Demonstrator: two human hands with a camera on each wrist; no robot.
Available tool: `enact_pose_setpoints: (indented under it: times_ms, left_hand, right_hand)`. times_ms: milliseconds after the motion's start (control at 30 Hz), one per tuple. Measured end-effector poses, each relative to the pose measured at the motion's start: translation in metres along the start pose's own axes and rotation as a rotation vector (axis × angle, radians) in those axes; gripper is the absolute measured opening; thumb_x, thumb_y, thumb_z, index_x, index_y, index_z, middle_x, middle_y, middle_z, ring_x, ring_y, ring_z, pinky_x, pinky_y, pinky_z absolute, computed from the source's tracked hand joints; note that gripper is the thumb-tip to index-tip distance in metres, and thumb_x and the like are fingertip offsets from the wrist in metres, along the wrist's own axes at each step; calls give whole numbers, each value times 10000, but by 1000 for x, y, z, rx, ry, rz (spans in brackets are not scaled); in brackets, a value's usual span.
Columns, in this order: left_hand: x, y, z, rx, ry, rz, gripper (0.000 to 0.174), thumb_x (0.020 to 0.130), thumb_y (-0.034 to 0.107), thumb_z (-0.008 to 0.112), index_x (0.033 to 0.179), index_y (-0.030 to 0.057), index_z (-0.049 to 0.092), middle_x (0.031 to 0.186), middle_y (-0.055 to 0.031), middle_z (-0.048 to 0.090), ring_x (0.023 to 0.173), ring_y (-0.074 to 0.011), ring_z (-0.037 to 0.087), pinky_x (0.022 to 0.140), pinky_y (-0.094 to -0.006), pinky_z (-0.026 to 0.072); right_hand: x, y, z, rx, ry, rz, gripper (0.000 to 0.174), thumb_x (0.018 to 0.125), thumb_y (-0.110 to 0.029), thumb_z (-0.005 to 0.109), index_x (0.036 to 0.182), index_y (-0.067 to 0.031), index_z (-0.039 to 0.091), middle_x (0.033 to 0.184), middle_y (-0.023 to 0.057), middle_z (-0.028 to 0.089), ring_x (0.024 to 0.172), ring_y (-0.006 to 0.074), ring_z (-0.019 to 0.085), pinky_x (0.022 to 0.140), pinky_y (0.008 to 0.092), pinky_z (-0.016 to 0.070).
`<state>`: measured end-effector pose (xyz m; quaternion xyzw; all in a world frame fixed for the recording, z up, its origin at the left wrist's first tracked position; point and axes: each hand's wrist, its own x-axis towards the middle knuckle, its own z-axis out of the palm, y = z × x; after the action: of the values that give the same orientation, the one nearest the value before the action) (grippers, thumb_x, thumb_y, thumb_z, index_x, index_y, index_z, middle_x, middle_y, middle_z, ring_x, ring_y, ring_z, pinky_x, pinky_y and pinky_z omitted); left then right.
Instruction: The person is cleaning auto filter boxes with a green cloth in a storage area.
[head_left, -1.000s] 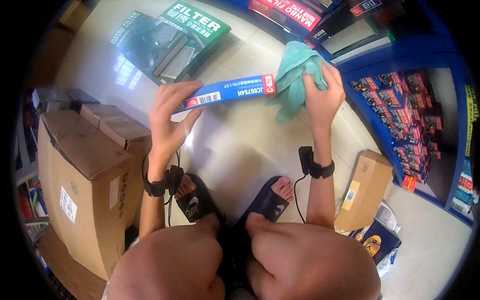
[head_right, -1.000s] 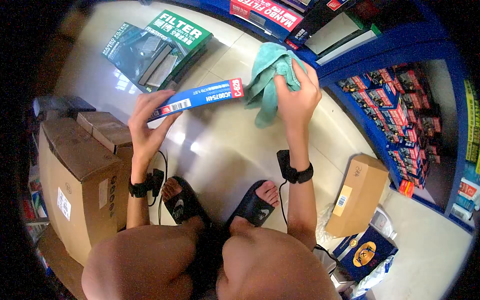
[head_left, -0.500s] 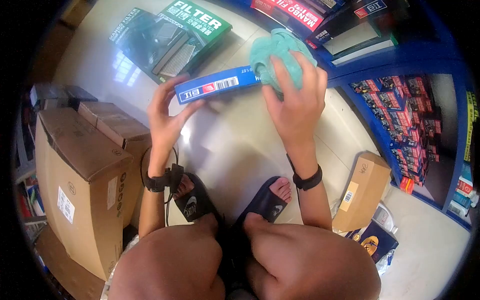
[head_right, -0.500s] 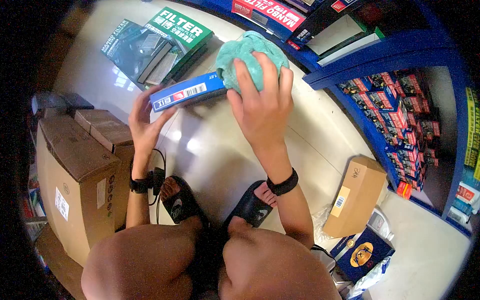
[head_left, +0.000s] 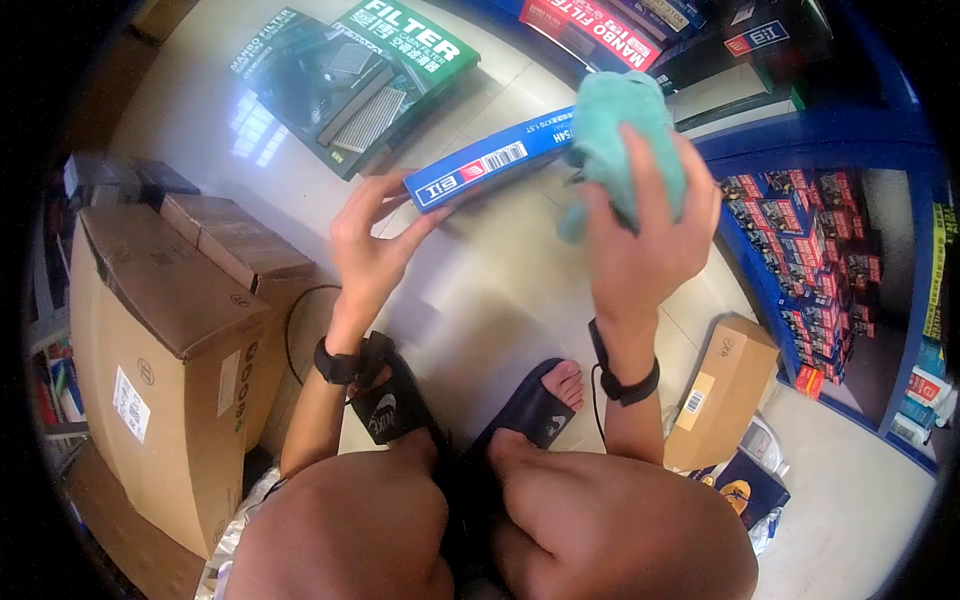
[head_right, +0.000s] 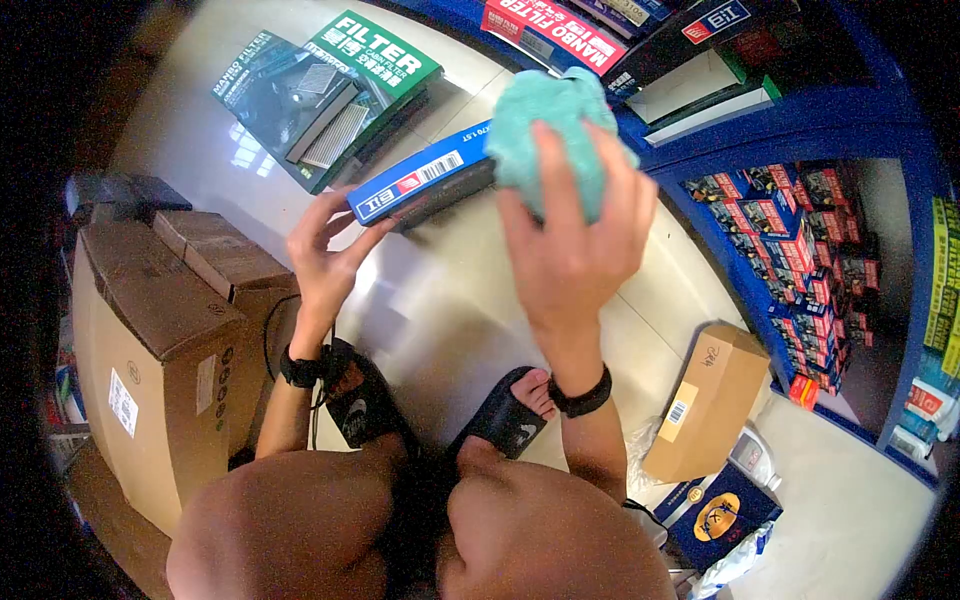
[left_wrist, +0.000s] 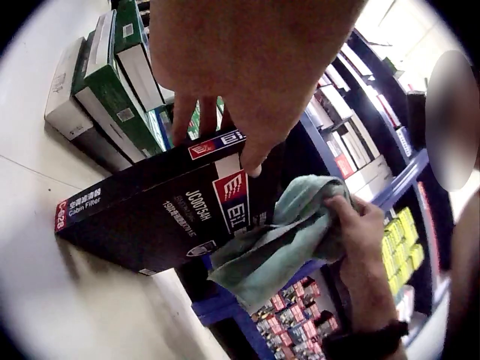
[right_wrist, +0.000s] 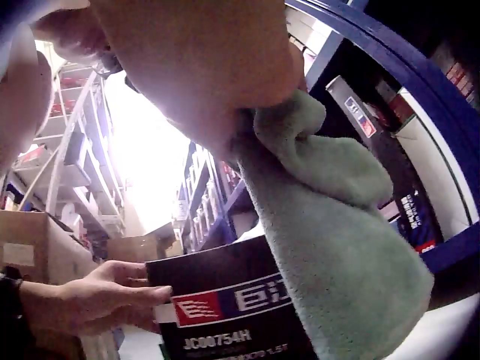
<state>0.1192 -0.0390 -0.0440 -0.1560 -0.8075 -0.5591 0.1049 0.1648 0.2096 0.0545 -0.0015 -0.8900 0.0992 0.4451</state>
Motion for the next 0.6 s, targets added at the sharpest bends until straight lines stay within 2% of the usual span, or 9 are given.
enact_pose_setpoints:
  times_ms: [67, 133, 167, 233, 400, 467, 533, 600]
  left_hand:
    - [2, 11, 4, -21, 4, 2, 513, 831, 43, 931, 1307, -12, 748, 1130, -136, 772, 1036, -230, 781, 932, -344, 661]
    - [4, 17, 5, -5, -15, 38, 493, 836, 40, 925, 1297, 8, 756, 1111, -123, 765, 1016, -242, 789, 918, -354, 660]
    - [5, 17, 6, -6, -15, 38, 493, 836, 40, 925, 1297, 8, 756, 1111, -123, 765, 1016, -242, 789, 918, -354, 660]
    - [5, 17, 6, 0, 1, 25, 504, 838, 47, 925, 1314, 29, 759, 1098, -115, 757, 986, -239, 787, 906, -358, 653]
    - [3, 14, 8, -22, -8, 45, 551, 822, 47, 926, 1346, 40, 755, 1096, -113, 760, 974, -227, 778, 899, -351, 632]
    - [2, 15, 9, -18, -18, 39, 559, 811, 47, 928, 1343, 38, 756, 1092, -113, 763, 977, -226, 778, 905, -352, 624]
    - [2, 15, 9, 31, -18, 10, 551, 793, 63, 935, 1317, 30, 769, 1089, -119, 776, 992, -239, 786, 910, -353, 610]
    - [2, 15, 9, 32, -17, 39, 532, 797, 56, 925, 1306, 26, 773, 1121, -129, 783, 1002, -248, 786, 912, -351, 604]
  right_hand:
    - [-5, -11, -7, -2, -16, -76, 524, 720, -153, 903, 1236, -202, 826, 1303, 130, 686, 1088, 331, 657, 884, 446, 556]
    - [-8, -20, -12, -7, 44, 18, 515, 732, -127, 890, 1240, -178, 824, 1302, 139, 691, 1109, 337, 674, 902, 444, 564]
    - [-7, -12, -12, -8, 43, 17, 515, 732, -127, 890, 1240, -178, 824, 1302, 139, 691, 1109, 337, 674, 902, 444, 564]
    - [-4, 13, -13, -49, 145, 151, 507, 728, -108, 880, 1229, -161, 826, 1287, 135, 702, 1118, 347, 695, 920, 446, 575]
    - [-5, 16, -23, -54, 139, 137, 516, 678, -139, 895, 1190, -154, 832, 1267, 122, 717, 1088, 351, 713, 928, 449, 587]
    - [-5, 1, -23, 48, -21, 50, 524, 659, -186, 906, 1177, -163, 834, 1294, 109, 718, 1084, 341, 712, 928, 456, 591]
    - [-7, -15, -14, 78, -53, -1, 460, 700, -206, 869, 1158, -175, 830, 1323, 96, 722, 1104, 326, 707, 926, 464, 593]
    - [-9, -31, -5, 162, -213, -97, 342, 789, -171, 809, 1131, -151, 817, 1336, 99, 724, 1070, 326, 693, 901, 452, 597]
